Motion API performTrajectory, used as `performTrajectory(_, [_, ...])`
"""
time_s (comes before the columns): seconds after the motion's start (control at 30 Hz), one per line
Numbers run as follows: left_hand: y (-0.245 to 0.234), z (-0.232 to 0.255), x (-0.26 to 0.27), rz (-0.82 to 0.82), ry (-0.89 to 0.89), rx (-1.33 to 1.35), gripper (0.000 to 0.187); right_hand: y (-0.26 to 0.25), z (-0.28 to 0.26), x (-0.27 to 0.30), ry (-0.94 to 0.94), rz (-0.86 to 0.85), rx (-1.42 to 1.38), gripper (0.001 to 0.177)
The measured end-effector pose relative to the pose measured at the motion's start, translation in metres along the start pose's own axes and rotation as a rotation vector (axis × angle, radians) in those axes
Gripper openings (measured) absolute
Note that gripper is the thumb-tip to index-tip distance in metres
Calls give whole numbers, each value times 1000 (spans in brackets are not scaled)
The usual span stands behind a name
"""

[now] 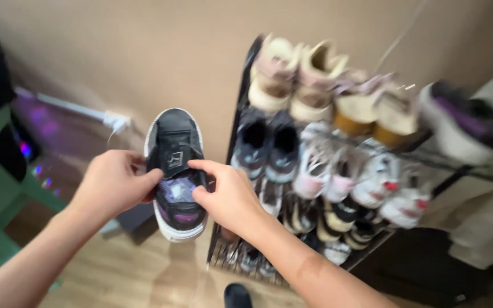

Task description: Organize several pairs of shoes on a multi-tier rack and then cover a piece of exercise equipment with a large cloth.

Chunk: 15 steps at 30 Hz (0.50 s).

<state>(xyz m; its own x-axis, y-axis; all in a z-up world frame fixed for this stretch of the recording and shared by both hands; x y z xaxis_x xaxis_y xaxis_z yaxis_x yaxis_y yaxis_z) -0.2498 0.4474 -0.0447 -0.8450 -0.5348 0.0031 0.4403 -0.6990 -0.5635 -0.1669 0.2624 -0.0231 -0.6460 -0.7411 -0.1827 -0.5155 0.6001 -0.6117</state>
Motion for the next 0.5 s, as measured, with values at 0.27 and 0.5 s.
performTrajectory(0.27, [-52, 173, 55, 118, 140, -256, 41, -126, -92, 31, -189, 74, -41, 49])
performTrajectory(0.5, [-41, 311, 69, 283, 489, -344, 47, -244, -122, 64, -337, 258, -12, 47])
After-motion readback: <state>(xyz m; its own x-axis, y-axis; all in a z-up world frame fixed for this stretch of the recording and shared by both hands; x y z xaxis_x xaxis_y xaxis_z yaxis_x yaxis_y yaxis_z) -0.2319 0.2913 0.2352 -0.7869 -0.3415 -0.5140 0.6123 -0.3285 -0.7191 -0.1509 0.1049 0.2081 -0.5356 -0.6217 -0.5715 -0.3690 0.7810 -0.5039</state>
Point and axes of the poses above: each hand's wrist, its own x-axis away from the middle knuckle, its own y-axis out of the palm, z = x × y, the point moved 7 cm from there along -x, towards the middle knuckle, and after that the axes turned 5 degrees about -z, right-handed, at the moved point
